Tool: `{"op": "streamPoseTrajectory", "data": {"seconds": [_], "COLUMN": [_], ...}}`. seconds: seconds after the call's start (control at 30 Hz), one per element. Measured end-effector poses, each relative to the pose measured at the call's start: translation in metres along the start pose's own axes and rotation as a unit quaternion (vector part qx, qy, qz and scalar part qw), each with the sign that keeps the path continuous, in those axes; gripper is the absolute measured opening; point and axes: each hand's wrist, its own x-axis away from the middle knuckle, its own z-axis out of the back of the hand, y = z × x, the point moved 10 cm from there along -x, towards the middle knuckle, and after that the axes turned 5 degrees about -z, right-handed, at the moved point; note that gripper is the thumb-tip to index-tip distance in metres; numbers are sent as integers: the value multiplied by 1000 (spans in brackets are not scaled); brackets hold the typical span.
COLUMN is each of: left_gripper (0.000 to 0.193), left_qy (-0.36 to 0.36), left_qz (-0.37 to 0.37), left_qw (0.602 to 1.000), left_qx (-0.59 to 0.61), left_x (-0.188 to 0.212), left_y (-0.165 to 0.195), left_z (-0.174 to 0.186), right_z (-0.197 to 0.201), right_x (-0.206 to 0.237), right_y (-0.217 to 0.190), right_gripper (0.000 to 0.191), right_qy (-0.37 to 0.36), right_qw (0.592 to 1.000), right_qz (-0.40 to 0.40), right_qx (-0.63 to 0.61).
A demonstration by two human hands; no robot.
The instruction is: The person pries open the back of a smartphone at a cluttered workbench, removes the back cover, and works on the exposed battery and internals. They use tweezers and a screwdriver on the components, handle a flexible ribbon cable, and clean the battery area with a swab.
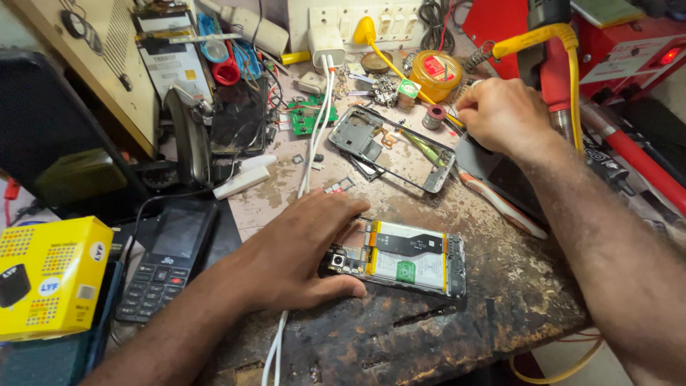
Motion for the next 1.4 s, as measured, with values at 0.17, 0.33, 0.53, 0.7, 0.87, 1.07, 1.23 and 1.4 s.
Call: {"op": "streamPoseTrajectory", "data": {"seconds": [0.17,0.33,0.53,0.7,0.87,1.07,1.23,1.4], "left_gripper": [93,94,88,80,77,80,94,105], "left_qy": [0,-5,6,-6,-27,-61,-23,-16], "left_qz": [6,6,-4,19,37,61,39,14], "left_qw": [1000,1000,1000,999,998,996,999,1000], "left_qx": [7,3,8,40,49,30,-9,-18], "left_x": [0,1,-1,0,3,3,-12,-34], "left_y": [-2,-2,-1,-3,-6,-10,13,30], "left_z": [-1,-3,-2,3,7,13,4,-21], "right_z": [-17,-32,3,44,76,71,32,-20], "right_x": [-9,-26,-23,31,96,171,179,173], "right_y": [0,8,18,-31,-44,-6,4,34], "right_gripper": [20,13,21,18,17,13,26,16], "right_qy": [-63,-86,36,203,243,155,99,-69], "right_qw": [995,991,980,954,932,865,863,908], "right_qz": [-32,-19,-5,168,182,59,35,-92], "right_qx": [75,103,-194,-142,-199,-473,-494,-402]}}
